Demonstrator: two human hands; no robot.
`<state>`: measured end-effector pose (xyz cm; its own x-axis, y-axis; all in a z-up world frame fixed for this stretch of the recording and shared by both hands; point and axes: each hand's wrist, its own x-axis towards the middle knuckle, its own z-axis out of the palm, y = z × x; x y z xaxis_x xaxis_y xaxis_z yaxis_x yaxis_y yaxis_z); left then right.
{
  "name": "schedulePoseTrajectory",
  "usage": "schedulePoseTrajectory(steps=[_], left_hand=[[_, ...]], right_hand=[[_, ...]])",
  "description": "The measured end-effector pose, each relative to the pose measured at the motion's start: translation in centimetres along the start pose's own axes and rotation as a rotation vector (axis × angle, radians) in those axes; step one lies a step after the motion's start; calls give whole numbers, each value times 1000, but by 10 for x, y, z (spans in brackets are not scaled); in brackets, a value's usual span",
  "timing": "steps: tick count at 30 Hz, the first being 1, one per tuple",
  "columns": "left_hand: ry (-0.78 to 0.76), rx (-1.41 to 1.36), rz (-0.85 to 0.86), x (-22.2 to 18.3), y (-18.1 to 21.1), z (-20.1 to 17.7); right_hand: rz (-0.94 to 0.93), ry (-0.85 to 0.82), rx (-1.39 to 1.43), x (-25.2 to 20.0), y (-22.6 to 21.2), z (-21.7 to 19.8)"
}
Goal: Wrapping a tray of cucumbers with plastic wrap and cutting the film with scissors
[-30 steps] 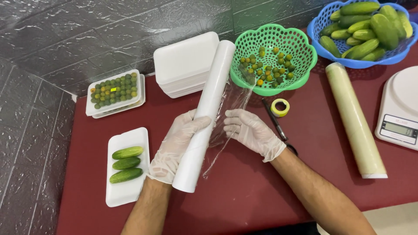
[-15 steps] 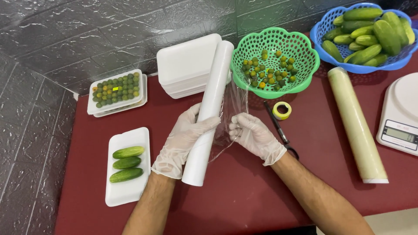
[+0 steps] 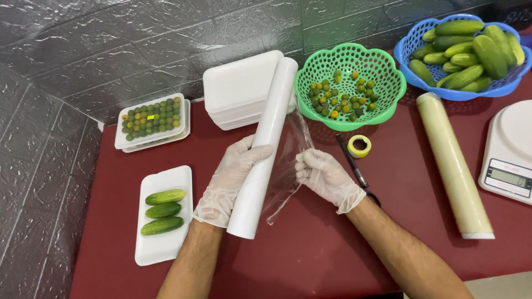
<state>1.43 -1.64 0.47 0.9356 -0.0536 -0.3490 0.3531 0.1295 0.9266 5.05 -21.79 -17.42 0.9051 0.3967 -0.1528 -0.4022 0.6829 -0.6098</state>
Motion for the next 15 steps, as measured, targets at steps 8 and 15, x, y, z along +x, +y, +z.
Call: schedulePoseTrajectory(steps=[8,15], left_hand=[[-38,5,0,16,-6,-10],[-46,2,16,4,8,6]], right_hand=[[12,6,-40,4,0,-2],[27,-113,26,-7,3,15]])
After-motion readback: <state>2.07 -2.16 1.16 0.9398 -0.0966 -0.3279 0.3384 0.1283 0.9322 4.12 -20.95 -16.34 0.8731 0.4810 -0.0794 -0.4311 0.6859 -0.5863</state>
